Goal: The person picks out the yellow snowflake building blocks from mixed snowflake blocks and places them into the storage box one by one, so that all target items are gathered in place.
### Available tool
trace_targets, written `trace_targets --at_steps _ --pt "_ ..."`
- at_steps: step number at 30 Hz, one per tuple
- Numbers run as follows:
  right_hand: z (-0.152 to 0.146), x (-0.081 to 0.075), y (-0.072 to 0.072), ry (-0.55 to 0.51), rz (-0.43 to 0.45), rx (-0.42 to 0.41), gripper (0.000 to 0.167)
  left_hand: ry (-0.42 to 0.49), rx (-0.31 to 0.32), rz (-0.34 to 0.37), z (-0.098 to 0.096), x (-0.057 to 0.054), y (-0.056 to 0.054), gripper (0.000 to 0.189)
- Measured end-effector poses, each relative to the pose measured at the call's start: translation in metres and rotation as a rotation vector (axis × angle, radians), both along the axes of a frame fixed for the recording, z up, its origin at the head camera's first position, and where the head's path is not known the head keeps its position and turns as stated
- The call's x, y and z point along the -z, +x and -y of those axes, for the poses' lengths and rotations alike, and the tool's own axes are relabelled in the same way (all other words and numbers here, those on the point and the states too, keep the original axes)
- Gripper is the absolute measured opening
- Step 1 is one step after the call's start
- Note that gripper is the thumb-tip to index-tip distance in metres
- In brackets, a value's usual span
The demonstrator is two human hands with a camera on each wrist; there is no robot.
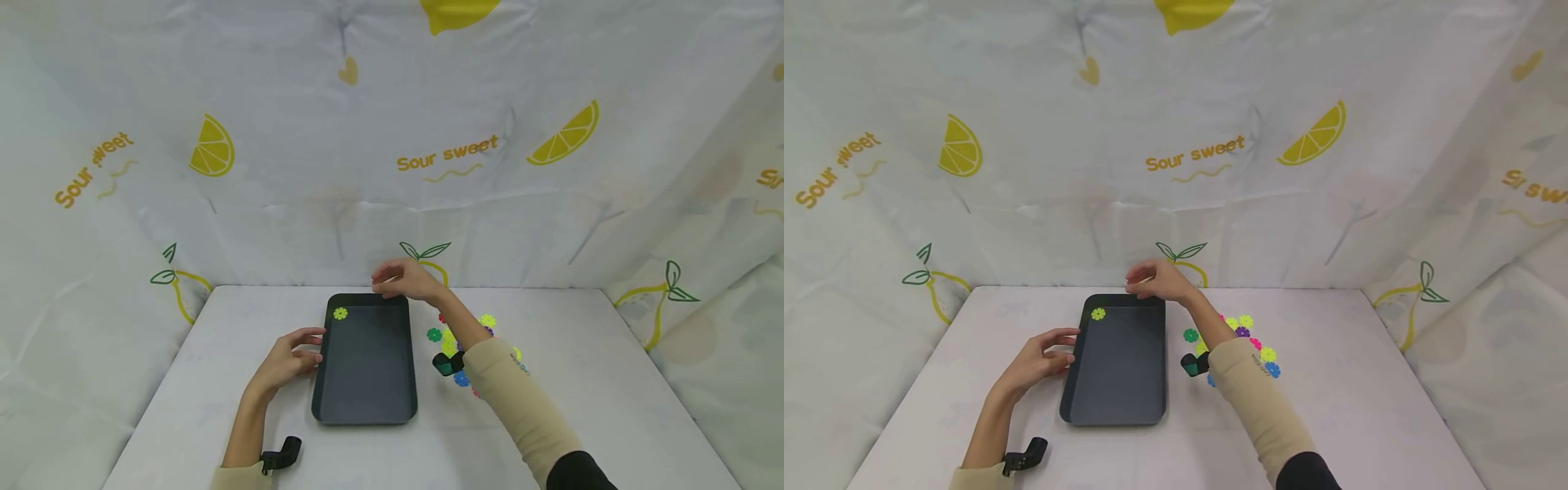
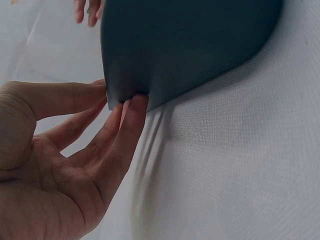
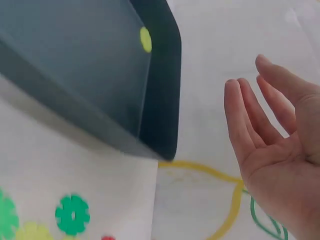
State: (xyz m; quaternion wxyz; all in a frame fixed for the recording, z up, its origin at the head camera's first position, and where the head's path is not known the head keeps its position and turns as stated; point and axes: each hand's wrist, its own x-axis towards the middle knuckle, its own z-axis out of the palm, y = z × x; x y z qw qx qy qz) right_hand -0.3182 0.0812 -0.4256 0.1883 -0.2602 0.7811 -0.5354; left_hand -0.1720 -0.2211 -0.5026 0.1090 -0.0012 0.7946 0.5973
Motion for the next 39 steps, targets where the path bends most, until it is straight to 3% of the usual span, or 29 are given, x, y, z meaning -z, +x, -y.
trace_targets --at_steps 8,15,20,29,39 --pt "-0.049 0.002 -0.011 0.056 -0.033 -0.005 0.032 0.005 -0.003 0.009 -0.001 0.000 0.001 0.062" --pt "-0.090 0.006 -0.015 0.111 0.006 -0.030 0.032 -0.005 -0.014 0.010 -0.002 0.001 0.002 0.062" --pt "-0.121 0.009 -0.015 0.136 0.034 -0.018 0.041 -0.013 -0.018 0.009 -0.001 0.003 0.002 0.061" --pt "-0.173 0.019 -0.012 0.201 0.047 0.038 0.042 -0.012 -0.014 0.006 0.000 0.002 0.003 0.061" --pt "-0.211 0.038 -0.001 0.324 0.074 0.103 0.046 -0.003 -0.005 -0.002 -0.001 0.002 0.001 0.061"
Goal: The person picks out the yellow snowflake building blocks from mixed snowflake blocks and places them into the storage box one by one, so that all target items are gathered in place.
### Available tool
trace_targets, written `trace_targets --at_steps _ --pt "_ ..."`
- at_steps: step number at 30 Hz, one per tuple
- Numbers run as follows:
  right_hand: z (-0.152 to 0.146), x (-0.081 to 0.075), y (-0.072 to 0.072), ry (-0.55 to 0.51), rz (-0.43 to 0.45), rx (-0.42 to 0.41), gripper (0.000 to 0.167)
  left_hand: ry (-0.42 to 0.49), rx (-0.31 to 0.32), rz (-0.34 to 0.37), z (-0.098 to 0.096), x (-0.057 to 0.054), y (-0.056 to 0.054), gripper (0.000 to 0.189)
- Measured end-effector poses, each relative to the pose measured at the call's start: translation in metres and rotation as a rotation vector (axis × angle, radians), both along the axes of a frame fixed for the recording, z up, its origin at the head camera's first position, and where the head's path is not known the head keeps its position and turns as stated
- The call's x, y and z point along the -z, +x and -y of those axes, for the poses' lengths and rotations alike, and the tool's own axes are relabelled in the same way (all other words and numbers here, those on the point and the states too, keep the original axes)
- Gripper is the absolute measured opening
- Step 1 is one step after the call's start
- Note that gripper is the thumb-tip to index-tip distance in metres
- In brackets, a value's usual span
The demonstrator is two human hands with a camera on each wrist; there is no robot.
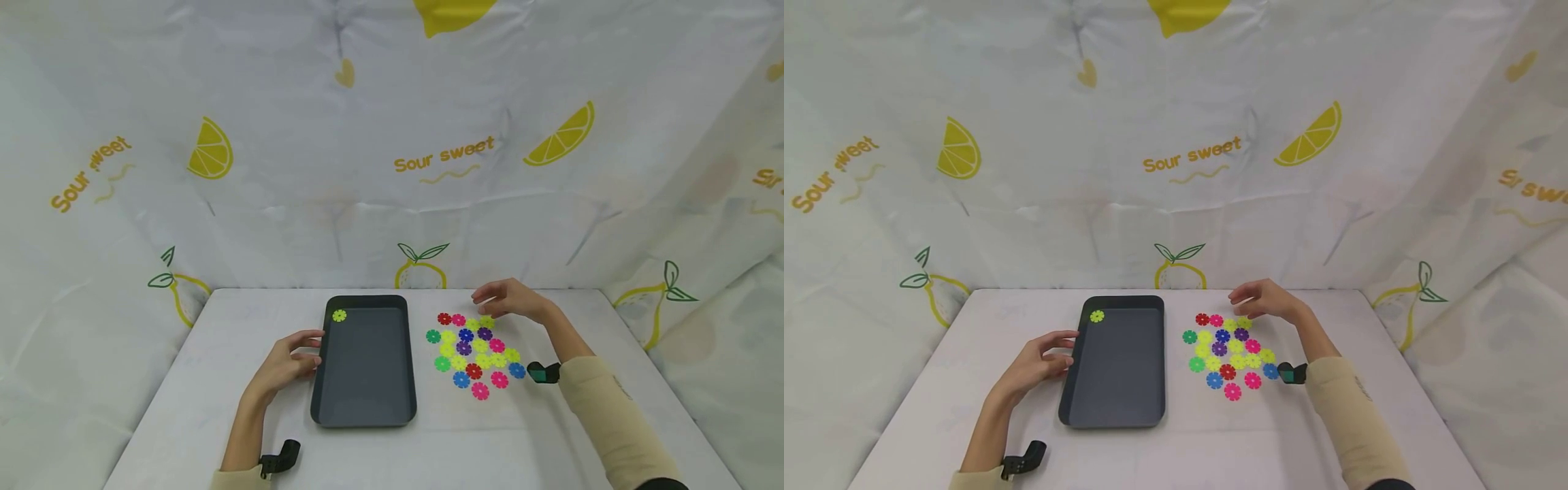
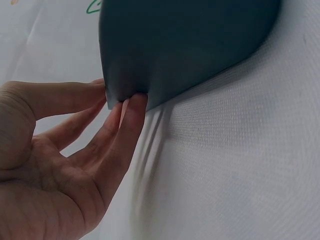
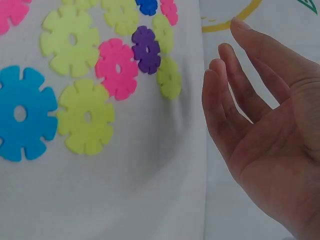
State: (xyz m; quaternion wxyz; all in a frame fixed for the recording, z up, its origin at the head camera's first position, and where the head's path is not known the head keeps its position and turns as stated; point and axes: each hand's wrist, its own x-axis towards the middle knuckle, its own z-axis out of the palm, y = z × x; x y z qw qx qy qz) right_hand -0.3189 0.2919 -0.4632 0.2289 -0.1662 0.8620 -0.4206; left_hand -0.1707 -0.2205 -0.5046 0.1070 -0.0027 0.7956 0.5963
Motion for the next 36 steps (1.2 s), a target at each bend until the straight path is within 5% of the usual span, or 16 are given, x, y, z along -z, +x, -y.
trace_targets --at_steps 15,36 --pt "-0.023 0.032 0.008 0.036 -0.030 0.052 0.046 -0.007 -0.007 0.003 0.000 -0.001 0.001 0.060" --pt "-0.023 0.039 0.010 0.018 -0.154 0.034 0.043 -0.004 -0.003 -0.006 0.000 0.001 -0.001 0.059"
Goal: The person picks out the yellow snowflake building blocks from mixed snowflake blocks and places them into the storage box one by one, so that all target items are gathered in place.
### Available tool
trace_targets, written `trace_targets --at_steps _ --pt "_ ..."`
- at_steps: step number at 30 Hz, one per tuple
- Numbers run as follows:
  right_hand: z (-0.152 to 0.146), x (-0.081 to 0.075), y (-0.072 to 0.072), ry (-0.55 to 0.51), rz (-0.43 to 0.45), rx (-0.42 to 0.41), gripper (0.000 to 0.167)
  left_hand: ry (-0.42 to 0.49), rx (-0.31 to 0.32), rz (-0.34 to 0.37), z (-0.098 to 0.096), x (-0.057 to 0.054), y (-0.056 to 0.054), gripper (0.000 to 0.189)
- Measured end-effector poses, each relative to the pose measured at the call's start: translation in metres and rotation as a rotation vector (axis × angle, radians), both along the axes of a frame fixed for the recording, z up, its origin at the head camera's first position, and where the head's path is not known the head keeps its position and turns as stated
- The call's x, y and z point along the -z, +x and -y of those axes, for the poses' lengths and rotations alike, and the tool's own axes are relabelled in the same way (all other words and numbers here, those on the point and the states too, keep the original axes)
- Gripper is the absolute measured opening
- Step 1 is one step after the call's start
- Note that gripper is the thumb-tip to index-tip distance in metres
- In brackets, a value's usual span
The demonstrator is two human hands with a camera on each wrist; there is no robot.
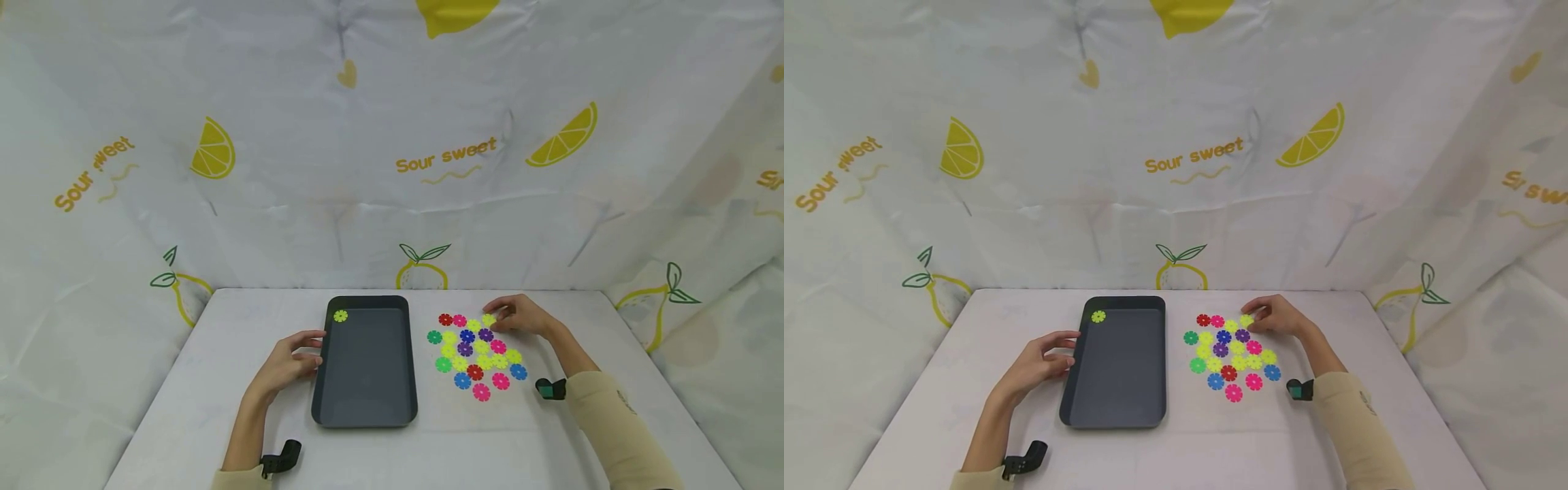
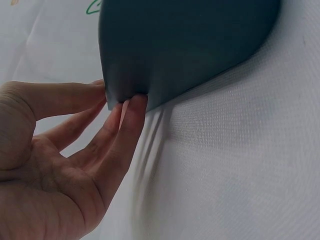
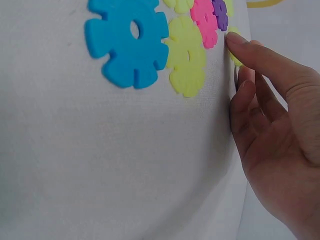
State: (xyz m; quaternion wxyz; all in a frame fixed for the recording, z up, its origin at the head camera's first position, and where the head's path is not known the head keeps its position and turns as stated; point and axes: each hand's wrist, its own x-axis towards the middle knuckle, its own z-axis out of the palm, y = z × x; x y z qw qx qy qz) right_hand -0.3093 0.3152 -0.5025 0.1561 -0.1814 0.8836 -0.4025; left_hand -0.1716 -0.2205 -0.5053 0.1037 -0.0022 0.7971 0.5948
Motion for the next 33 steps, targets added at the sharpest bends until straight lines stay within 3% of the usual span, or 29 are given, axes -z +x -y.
trace_targets --at_steps 12,19,33 --pt "-0.0016 -0.0007 -0.0012 0.071 -0.007 -0.006 0.043 -0.003 -0.001 0.004 -0.0014 0.0002 0.0009 0.060" --pt "-0.0010 -0.0036 0.0020 0.056 -0.024 -0.005 0.041 -0.003 -0.003 0.007 -0.0021 -0.0002 -0.0004 0.059" --pt "-0.0053 0.0046 0.0004 0.055 -0.053 -0.013 0.038 -0.005 -0.004 0.002 -0.0012 0.0000 0.0012 0.059"
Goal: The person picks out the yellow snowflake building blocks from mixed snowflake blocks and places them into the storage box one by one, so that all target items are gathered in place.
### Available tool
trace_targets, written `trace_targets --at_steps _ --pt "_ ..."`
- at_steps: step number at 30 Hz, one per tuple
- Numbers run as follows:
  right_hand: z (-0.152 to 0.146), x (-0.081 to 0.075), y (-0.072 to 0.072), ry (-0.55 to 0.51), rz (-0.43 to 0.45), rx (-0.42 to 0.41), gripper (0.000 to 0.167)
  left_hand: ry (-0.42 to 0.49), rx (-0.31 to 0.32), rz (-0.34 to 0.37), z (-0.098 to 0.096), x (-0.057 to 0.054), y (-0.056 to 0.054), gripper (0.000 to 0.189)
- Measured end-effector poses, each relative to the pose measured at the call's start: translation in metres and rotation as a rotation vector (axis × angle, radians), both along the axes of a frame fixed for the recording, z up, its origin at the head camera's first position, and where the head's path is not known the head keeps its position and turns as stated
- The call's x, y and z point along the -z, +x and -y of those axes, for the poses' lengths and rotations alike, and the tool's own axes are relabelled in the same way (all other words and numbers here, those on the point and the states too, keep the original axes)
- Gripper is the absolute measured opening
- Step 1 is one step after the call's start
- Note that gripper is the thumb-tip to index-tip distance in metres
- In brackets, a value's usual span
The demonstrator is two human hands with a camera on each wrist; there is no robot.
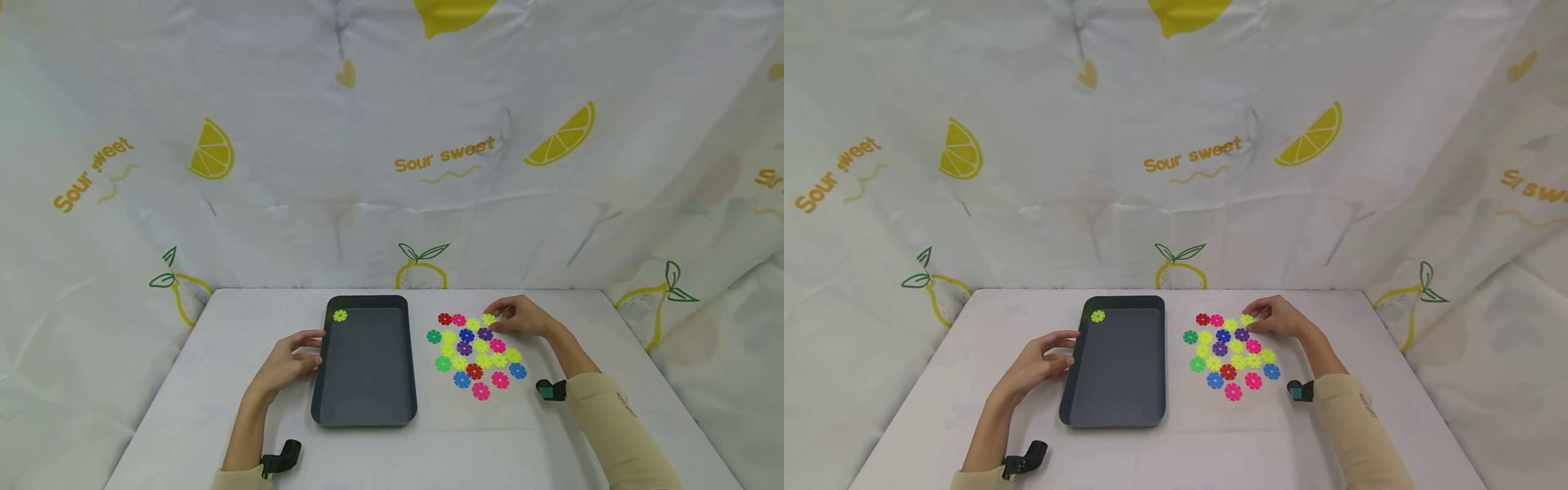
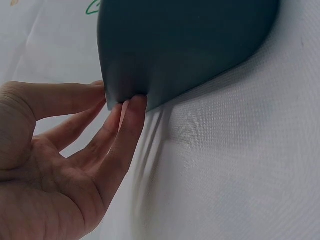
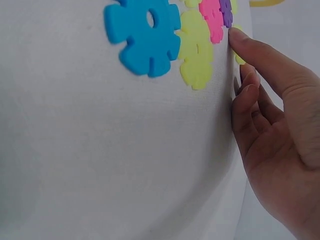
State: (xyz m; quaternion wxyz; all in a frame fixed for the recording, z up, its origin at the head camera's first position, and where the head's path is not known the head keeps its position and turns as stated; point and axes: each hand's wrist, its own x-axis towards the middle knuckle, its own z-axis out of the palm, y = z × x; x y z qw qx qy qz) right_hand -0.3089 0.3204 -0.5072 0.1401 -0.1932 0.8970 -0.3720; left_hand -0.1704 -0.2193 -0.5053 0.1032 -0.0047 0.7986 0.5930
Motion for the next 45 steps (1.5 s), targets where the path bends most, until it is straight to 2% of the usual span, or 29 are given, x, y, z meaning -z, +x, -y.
trace_targets --at_steps 5,17,20,29,38,45 --pt "0.001 0.000 0.001 0.000 -0.006 0.004 0.038 0.001 0.001 -0.002 0.001 0.000 0.001 0.059" --pt "0.004 0.001 0.004 0.073 -0.024 0.125 0.037 0.009 0.002 -0.006 0.000 0.000 0.000 0.059" --pt "0.004 0.002 0.004 0.079 -0.030 0.123 0.039 0.008 0.001 -0.005 0.000 0.000 0.000 0.059" --pt "0.008 -0.003 0.007 0.002 0.014 0.131 0.043 0.001 0.002 -0.007 -0.001 -0.001 0.001 0.059" --pt "0.016 -0.007 0.007 -0.061 0.006 0.139 0.046 -0.005 -0.003 -0.009 0.000 -0.001 0.001 0.059" --pt "0.031 -0.017 0.009 -0.118 -0.012 0.146 0.049 -0.011 -0.008 -0.004 -0.001 -0.001 0.001 0.059"
